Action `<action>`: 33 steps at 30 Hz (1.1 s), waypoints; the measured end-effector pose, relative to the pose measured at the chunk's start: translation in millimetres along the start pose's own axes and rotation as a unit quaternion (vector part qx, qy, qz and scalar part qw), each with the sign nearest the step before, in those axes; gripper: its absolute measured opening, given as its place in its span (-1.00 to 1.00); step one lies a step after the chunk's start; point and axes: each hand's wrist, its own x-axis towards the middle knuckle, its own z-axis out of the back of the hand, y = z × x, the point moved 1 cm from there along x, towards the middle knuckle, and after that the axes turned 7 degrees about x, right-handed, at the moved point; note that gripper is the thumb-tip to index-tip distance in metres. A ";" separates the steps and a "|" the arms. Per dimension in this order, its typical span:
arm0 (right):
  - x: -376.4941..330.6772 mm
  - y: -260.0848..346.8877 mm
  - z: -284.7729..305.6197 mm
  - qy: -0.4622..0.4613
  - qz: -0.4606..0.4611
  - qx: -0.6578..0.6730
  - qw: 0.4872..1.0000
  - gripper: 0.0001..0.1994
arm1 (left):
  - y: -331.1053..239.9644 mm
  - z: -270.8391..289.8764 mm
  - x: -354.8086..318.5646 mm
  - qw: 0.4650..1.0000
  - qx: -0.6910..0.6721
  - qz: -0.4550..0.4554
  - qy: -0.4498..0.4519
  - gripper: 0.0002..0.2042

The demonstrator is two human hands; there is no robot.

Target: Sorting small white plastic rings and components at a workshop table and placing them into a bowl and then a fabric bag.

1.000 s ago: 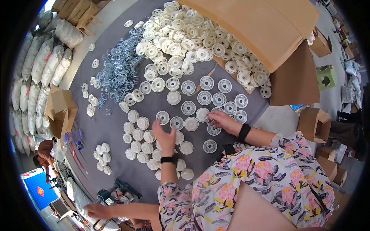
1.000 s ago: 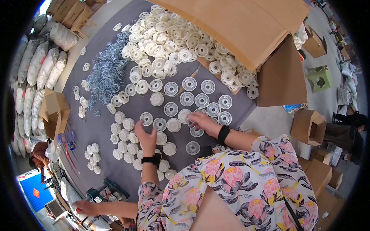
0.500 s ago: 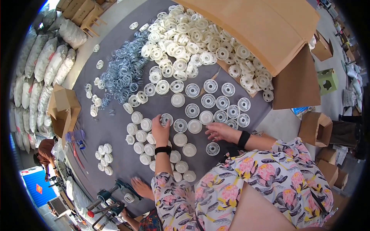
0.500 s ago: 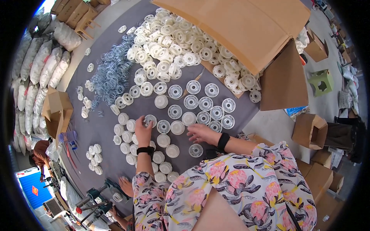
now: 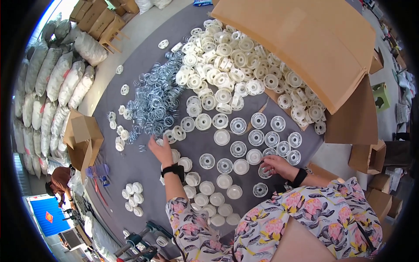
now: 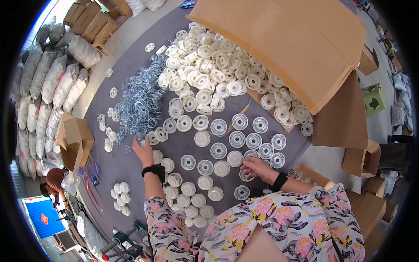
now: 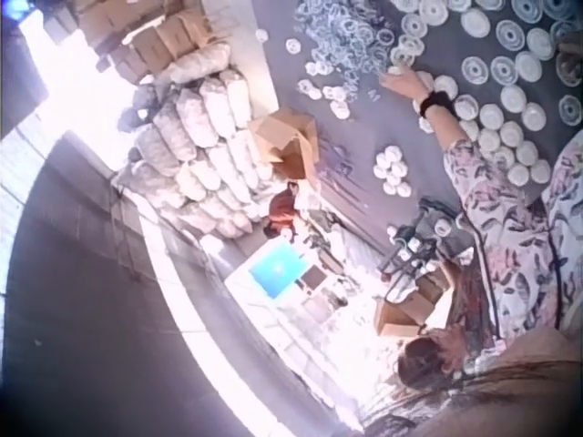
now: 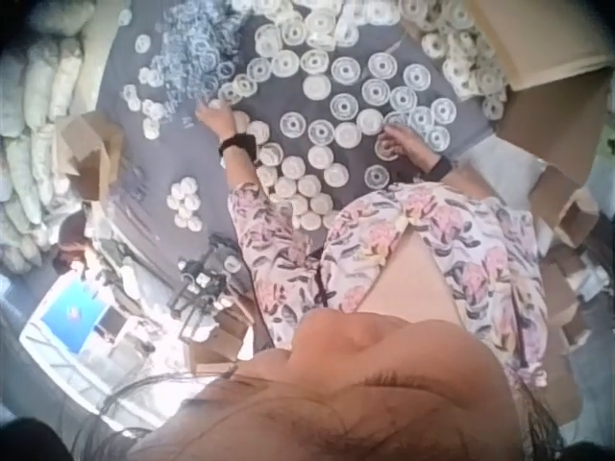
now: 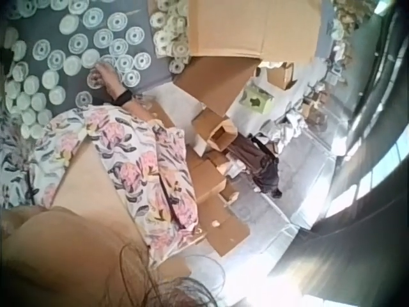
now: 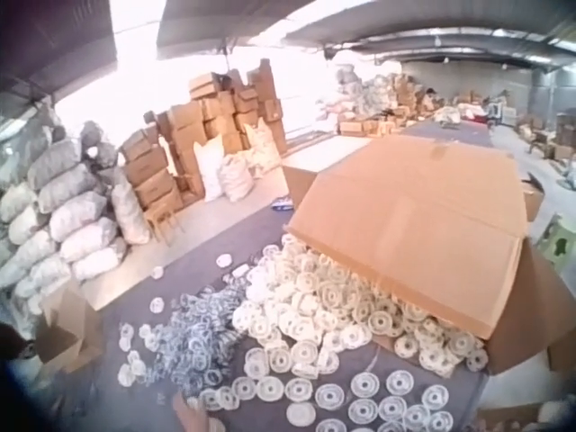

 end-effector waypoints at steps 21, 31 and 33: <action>9.9 14.1 -50.6 0.147 0.035 0.173 0.973 -0.54 | -151.2 44.2 -154.7 0.690 -0.499 0.102 0.514 -0.67; 0.2 10.2 -19.9 0.094 -0.017 0.228 0.969 -0.75 | -132.6 13.6 -131.8 0.872 -0.301 -0.021 0.385 -0.40; 5.8 3.8 -2.8 0.097 0.008 0.245 0.965 -0.72 | -112.2 -1.3 -90.7 0.968 -0.107 -0.078 0.213 -0.36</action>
